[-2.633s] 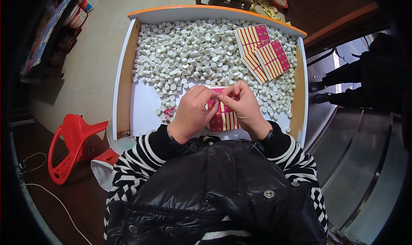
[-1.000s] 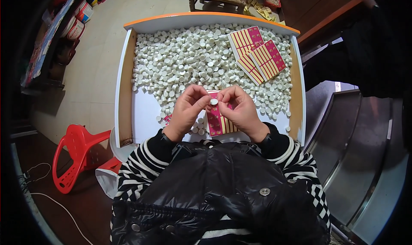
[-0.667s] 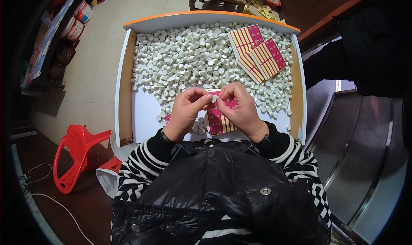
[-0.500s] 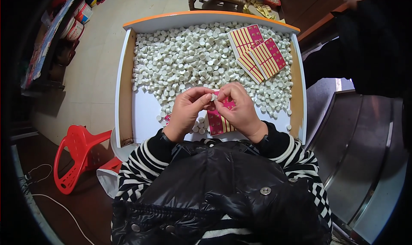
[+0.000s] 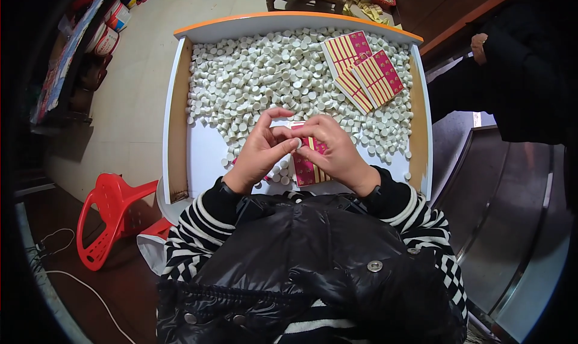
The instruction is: The person picks up small white cylinders and presses them into the circular slots of a pink card by hand. After filling the card, the person sets it aside on a stack of other cards and picks up a new card to repeat the process.
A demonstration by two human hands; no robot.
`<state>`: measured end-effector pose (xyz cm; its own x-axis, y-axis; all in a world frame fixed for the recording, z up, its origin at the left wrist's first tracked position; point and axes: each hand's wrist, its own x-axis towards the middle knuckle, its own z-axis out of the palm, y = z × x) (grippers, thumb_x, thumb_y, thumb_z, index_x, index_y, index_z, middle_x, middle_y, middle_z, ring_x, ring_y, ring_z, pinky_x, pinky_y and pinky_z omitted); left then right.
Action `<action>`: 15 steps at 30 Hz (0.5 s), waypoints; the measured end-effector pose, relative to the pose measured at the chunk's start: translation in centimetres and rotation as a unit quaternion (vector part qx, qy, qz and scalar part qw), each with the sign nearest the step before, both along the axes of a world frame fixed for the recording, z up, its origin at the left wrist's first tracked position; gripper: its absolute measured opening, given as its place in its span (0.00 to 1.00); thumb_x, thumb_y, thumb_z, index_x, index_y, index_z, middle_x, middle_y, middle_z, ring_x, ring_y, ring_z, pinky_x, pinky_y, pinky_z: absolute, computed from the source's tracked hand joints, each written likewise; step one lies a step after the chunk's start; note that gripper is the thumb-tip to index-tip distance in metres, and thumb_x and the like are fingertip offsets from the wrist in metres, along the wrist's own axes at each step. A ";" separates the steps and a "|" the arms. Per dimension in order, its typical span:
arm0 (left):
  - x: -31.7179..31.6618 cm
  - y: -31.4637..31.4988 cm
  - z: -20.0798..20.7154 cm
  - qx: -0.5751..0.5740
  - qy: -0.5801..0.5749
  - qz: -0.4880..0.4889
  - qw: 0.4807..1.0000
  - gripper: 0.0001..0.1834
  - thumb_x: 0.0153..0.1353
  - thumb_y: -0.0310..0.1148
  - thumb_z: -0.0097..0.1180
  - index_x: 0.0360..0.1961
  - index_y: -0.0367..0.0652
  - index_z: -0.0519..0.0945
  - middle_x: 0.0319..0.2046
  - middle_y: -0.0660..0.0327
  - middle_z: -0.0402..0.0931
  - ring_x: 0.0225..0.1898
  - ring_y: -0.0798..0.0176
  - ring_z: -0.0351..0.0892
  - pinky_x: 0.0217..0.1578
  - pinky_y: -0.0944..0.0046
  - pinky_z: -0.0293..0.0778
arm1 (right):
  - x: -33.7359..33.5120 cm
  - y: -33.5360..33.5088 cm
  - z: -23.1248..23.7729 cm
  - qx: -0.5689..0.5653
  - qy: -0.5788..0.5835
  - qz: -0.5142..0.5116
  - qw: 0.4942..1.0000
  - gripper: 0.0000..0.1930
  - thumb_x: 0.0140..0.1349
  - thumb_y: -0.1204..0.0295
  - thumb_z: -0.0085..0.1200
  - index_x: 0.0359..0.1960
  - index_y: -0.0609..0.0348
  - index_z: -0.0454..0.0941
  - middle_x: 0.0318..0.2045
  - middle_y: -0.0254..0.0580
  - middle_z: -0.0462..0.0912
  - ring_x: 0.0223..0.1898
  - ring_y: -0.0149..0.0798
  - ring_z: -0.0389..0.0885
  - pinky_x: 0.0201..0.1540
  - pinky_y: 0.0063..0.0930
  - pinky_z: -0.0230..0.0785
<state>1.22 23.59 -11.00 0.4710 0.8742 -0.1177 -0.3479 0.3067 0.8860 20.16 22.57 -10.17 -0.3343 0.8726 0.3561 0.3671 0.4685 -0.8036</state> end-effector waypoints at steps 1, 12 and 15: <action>-0.3 -0.2 -0.3 0.001 0.013 -0.016 1.000 0.22 0.60 0.24 0.56 0.55 0.39 0.65 0.35 0.63 0.77 0.38 0.72 0.76 0.40 0.71 0.71 | -0.1 0.0 -0.2 0.012 -0.022 0.019 1.000 0.13 0.50 0.75 0.63 0.33 0.60 0.71 0.36 0.41 0.74 0.38 0.44 0.74 0.44 0.32 0.67; -5.4 -2.5 -2.2 0.114 0.322 -0.116 0.933 0.14 0.57 0.26 0.60 0.44 0.40 0.74 0.33 0.63 0.77 0.33 0.70 0.75 0.37 0.72 0.70 | -1.0 -1.1 -1.2 -0.113 -0.058 0.071 0.989 0.14 0.53 0.73 0.63 0.37 0.60 0.70 0.31 0.38 0.71 0.30 0.32 0.73 0.33 0.23 0.68; -6.5 -1.7 -2.8 0.367 0.427 -0.005 0.826 0.09 0.52 0.26 0.61 0.35 0.39 0.77 0.31 0.59 0.75 0.33 0.61 0.75 0.35 0.67 0.71 | -0.7 -1.5 -1.4 -0.156 -0.058 0.008 0.986 0.13 0.55 0.73 0.62 0.37 0.61 0.70 0.30 0.36 0.71 0.27 0.28 0.72 0.30 0.20 0.68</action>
<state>-5.23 21.88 -13.78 0.4975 0.8545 0.1494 0.4997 -0.4231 0.7559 19.48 21.11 -11.53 -0.3715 0.9279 0.0302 0.4600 0.2123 -0.8622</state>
